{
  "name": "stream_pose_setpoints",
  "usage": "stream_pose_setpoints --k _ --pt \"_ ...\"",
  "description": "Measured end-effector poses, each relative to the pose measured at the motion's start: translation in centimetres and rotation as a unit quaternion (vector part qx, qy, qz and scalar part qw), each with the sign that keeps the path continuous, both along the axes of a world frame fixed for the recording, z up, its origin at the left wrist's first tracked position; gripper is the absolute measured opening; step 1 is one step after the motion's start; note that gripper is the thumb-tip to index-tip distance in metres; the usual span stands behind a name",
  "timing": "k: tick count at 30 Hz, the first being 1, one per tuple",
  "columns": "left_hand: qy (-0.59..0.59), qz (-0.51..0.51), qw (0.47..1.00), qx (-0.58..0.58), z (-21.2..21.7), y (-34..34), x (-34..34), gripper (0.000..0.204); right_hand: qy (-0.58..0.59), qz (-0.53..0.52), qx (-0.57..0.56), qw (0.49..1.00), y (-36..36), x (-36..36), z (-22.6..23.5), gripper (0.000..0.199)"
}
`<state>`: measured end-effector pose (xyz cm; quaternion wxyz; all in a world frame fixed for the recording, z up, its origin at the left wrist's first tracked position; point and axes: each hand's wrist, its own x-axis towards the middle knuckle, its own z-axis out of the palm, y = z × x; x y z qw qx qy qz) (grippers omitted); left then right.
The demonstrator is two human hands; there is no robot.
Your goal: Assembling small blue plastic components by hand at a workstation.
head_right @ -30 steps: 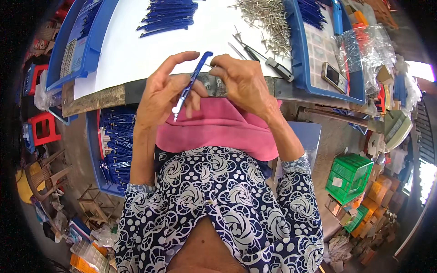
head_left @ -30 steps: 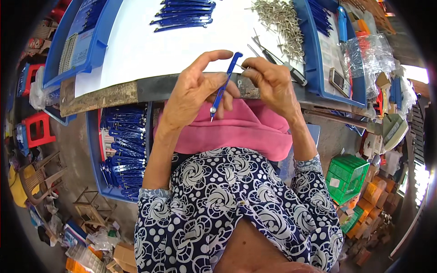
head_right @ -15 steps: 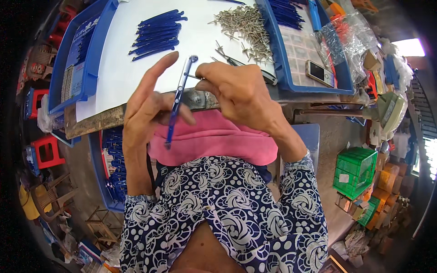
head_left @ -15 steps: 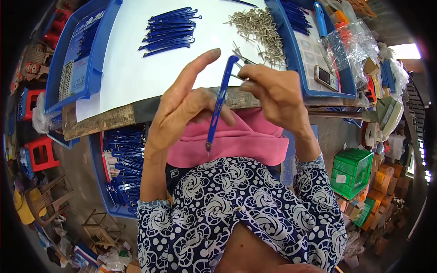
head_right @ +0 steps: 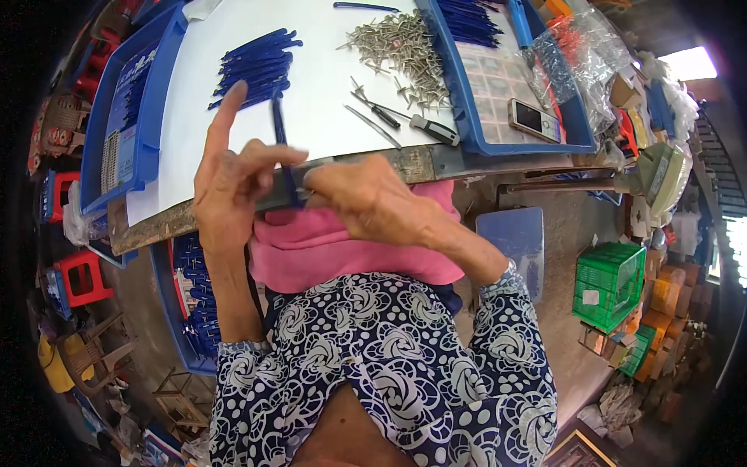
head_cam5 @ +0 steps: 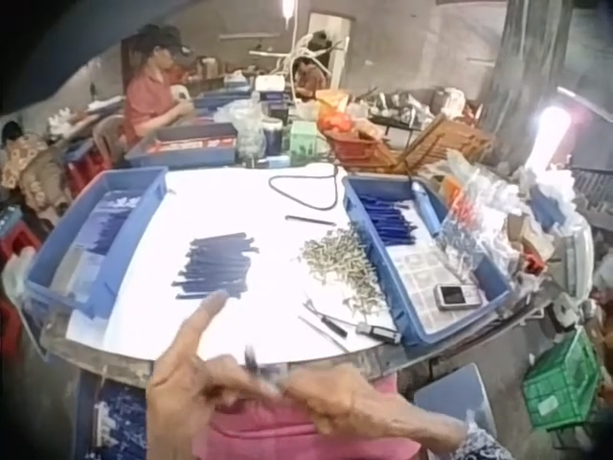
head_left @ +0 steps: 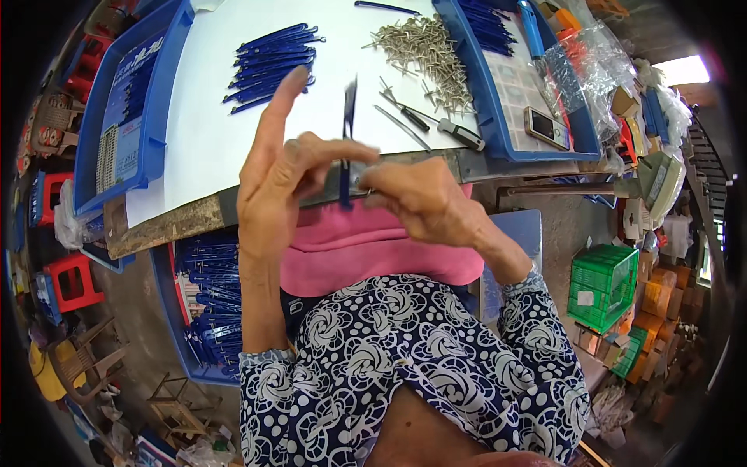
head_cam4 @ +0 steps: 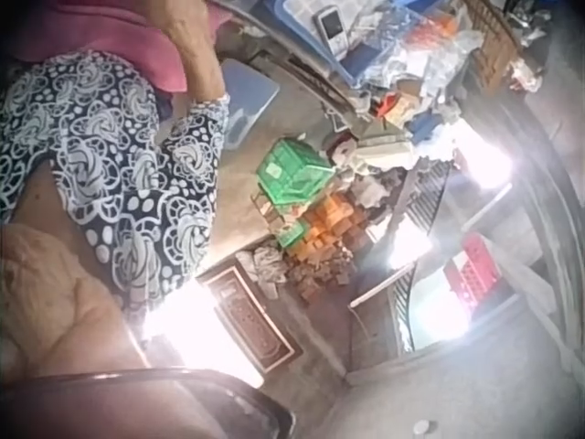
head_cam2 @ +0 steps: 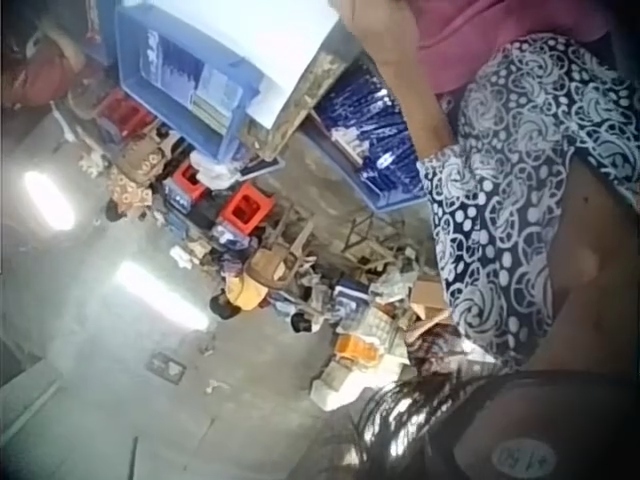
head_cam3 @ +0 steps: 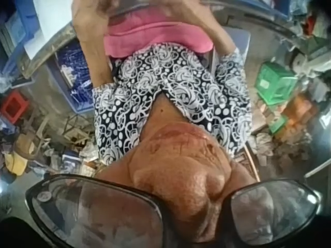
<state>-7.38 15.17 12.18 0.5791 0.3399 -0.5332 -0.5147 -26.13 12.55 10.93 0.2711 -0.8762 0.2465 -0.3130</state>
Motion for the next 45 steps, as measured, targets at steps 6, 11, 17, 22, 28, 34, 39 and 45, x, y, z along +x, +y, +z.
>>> stream_pose_setpoints --k 6,11,17,22,28,34,39,45 --pt "-0.025 -0.013 0.993 0.115 -1.8 1.0 -1.9 0.04 -0.046 -0.094 -0.063 0.992 -0.9 0.2 0.1 0.021" --pt "-0.109 0.012 0.981 0.159 -2.8 0.5 -3.0 0.023 -0.074 -0.138 0.047 0.987 -1.0 0.0 -2.5 0.02" --pt "-0.213 0.07 0.965 0.134 -4.1 0.6 -3.3 0.019 -0.132 -0.135 0.233 0.954 -0.8 0.2 -4.9 0.018" --pt "-0.229 0.073 0.958 0.154 -4.6 0.8 -3.3 0.019 -0.138 -0.13 0.268 0.945 -0.5 0.3 -5.3 0.019" --pt "-0.215 0.069 0.961 0.16 -5.2 1.0 -3.2 0.019 -0.116 -0.141 0.262 0.948 -0.2 0.5 -5.5 0.018" --pt "-0.194 0.062 0.962 0.179 -5.2 0.8 -3.1 0.018 -0.114 -0.135 0.251 0.952 -0.5 0.7 -5.6 0.019" --pt "-0.181 0.08 0.97 0.14 -5.8 0.6 -3.0 0.016 -0.097 -0.121 0.198 0.968 -0.6 0.9 -6.3 0.015" --pt "-0.19 0.066 0.965 0.166 -5.8 0.4 -3.6 0.013 -0.02 -0.122 0.094 0.988 -0.6 -0.3 -5.4 0.018"
